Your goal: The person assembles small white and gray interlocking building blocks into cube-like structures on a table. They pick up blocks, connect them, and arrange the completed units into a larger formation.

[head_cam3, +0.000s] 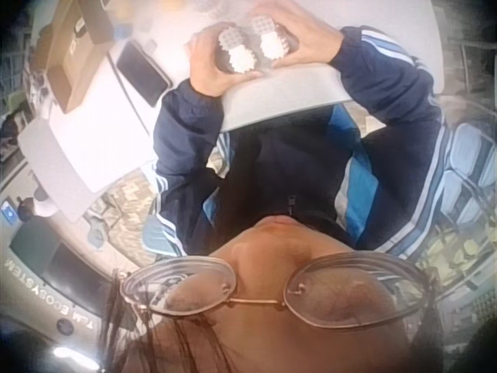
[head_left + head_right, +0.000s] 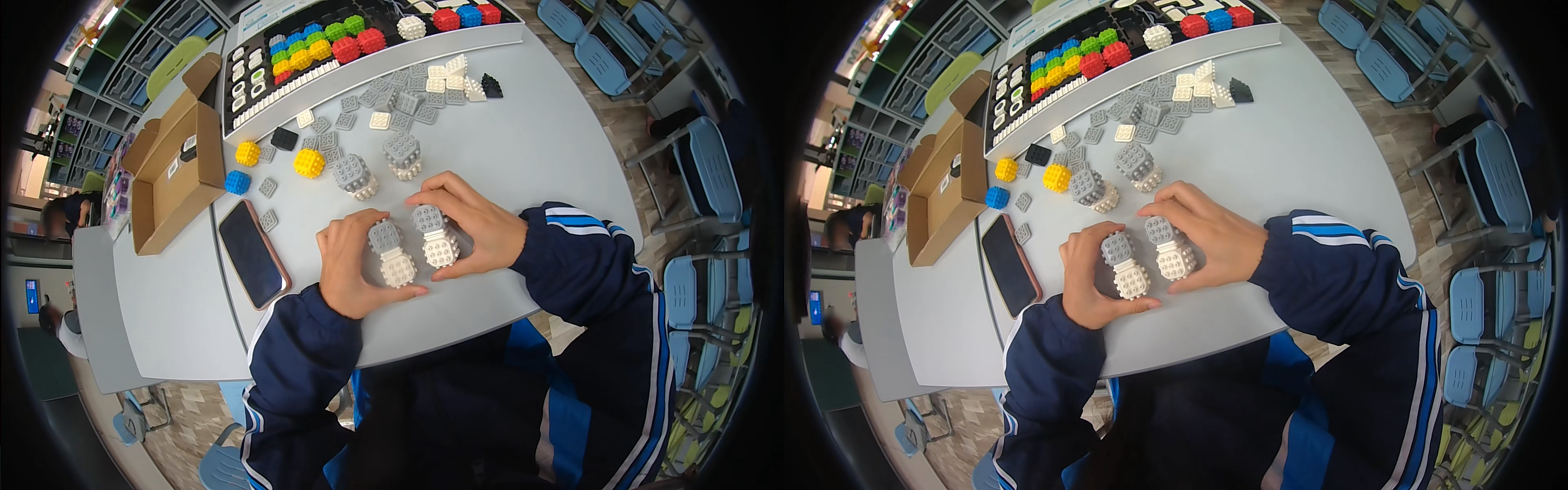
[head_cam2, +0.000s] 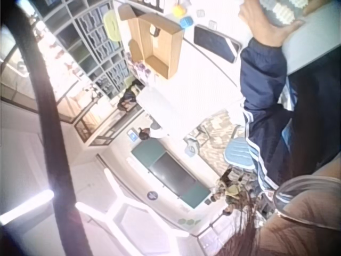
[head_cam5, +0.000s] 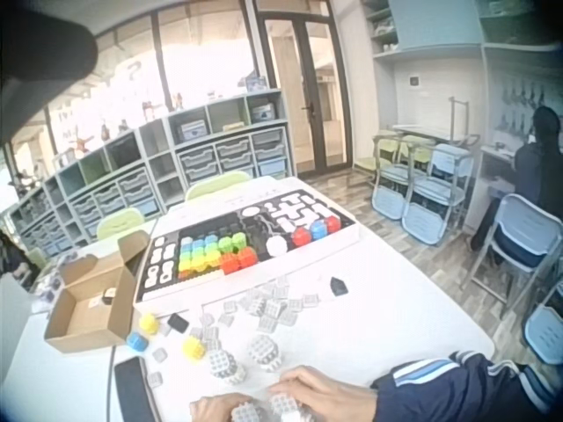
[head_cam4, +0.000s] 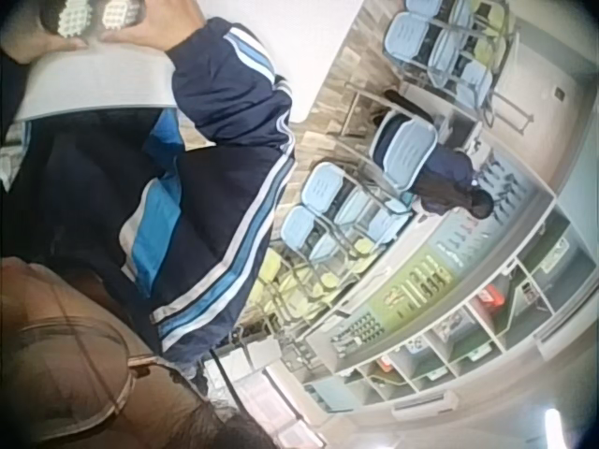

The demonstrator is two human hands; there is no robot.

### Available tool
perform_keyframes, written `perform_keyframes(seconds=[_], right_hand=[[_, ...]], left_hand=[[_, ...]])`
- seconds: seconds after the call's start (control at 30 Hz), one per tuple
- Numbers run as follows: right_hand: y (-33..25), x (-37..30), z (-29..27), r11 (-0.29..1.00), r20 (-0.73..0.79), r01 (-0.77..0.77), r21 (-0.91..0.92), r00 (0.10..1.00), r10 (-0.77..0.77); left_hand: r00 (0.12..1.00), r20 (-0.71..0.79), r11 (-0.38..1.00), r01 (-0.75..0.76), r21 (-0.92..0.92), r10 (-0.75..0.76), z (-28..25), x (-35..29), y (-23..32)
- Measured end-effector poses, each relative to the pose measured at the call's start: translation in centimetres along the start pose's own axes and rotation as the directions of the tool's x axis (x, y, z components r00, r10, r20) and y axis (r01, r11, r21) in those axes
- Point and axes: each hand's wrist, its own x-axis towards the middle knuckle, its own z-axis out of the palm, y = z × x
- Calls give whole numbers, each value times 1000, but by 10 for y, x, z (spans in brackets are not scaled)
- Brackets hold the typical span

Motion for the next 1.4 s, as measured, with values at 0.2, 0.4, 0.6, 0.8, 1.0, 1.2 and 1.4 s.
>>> perform_keyframes(seconds=[0.2, 0.4, 0.6, 0.8, 1.0, 1.2, 1.4], right_hand=[[7, 2, -3, 994, 29, 21, -105, 999, -19], [1, 7, -17, 995, 54, 83, -47, 995, -80], [29, 3, -19, 980, -403, 17, 200, 913, 66], [35, 31, -19, 999, -435, 46, -2, 899, -42], [38, 58, -12, 997, -303, 38, 72, 953, -14], [48, 56, -14, 947, -287, -93, 308, 940, 186], [54, 55, -11, 991, -339, -57, 118, 936, 94]], left_hand=[[997, 47, 994, 55, 95, -60, -1, -2, 1], [990, 106, 996, 85, 31, -88, -13, 0, 5], [956, -204, 970, 177, -167, -210, -27, -9, -20], [843, -463, 953, 177, -244, -275, 6, 17, -36], [852, -455, 957, 164, -241, -261, 26, 45, -34], [850, -287, 758, 183, -627, -442, 36, 46, -62], [875, -354, 938, 265, -222, -330, 30, 47, -47]])
